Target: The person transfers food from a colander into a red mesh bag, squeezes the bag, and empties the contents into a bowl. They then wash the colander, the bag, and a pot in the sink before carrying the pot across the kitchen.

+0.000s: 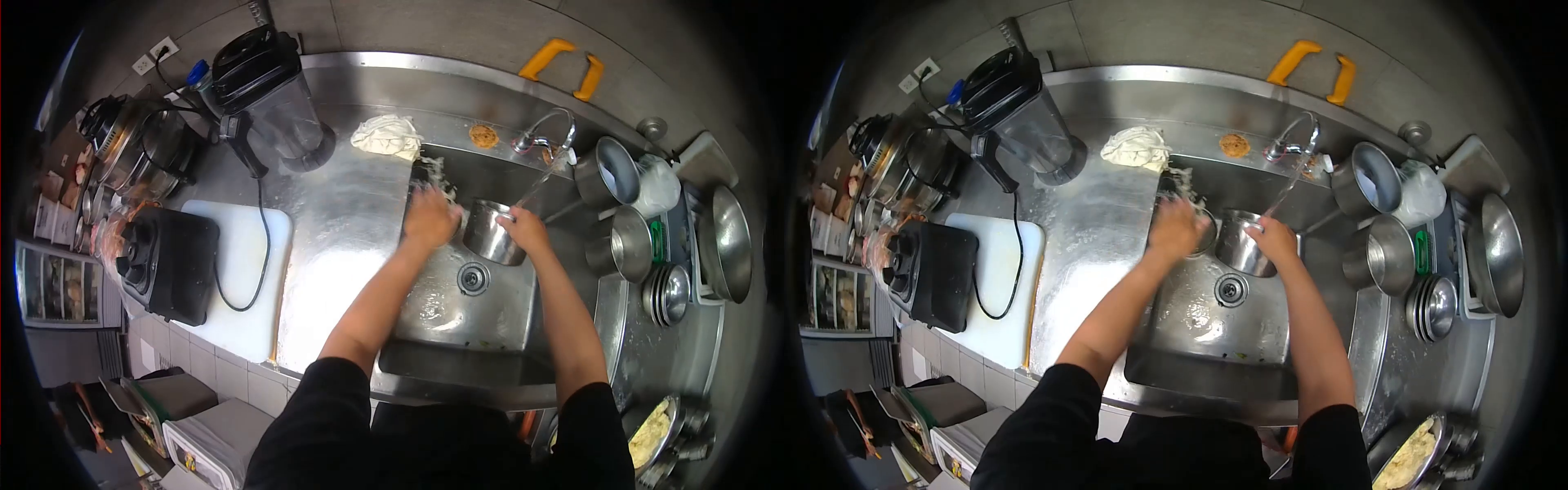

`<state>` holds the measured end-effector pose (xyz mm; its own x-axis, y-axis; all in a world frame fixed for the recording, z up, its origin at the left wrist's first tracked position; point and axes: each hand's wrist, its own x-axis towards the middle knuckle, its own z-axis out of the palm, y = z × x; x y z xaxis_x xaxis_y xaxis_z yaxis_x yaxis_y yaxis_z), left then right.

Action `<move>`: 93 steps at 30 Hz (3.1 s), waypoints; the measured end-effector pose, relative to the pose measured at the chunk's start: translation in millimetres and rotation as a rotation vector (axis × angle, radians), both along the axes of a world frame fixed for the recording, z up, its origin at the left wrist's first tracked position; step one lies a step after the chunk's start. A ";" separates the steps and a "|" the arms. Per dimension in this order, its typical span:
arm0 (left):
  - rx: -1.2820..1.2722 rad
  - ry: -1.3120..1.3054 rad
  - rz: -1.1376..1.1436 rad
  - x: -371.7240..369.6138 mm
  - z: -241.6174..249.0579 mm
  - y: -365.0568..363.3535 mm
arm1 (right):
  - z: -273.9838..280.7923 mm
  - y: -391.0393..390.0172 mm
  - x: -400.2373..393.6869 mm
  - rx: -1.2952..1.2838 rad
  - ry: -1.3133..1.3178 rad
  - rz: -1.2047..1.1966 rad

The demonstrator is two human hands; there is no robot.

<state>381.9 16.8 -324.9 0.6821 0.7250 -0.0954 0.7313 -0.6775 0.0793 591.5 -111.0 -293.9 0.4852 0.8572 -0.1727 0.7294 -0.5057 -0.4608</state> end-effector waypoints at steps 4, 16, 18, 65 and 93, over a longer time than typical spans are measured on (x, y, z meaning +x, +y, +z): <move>-0.339 -0.465 0.016 -8.5 -49.9 -83.4 | 22.1 10.0 2.6 0.091 -0.013 -0.003; -0.521 -0.569 0.478 -91.1 47.9 -87.8 | 70.4 -16.2 29.4 -0.297 0.072 -0.055; -0.473 -0.549 0.410 -82.6 42.0 -89.1 | 52.7 -12.2 15.3 0.000 -0.104 0.073; -1.539 -1.032 0.419 302.4 34.1 -6.3 | 49.0 -295.1 -20.7 0.577 1.559 -1.038; -0.467 0.026 0.128 -108.1 17.2 -282.0 | 204.5 -227.1 -22.2 1.137 1.926 -0.356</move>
<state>273.8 -265.3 -307.7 0.5833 0.6783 -0.4468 0.8121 -0.4784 0.3341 569.3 -338.1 -89.4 0.5033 0.8537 -0.1337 -0.8217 0.4249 -0.3798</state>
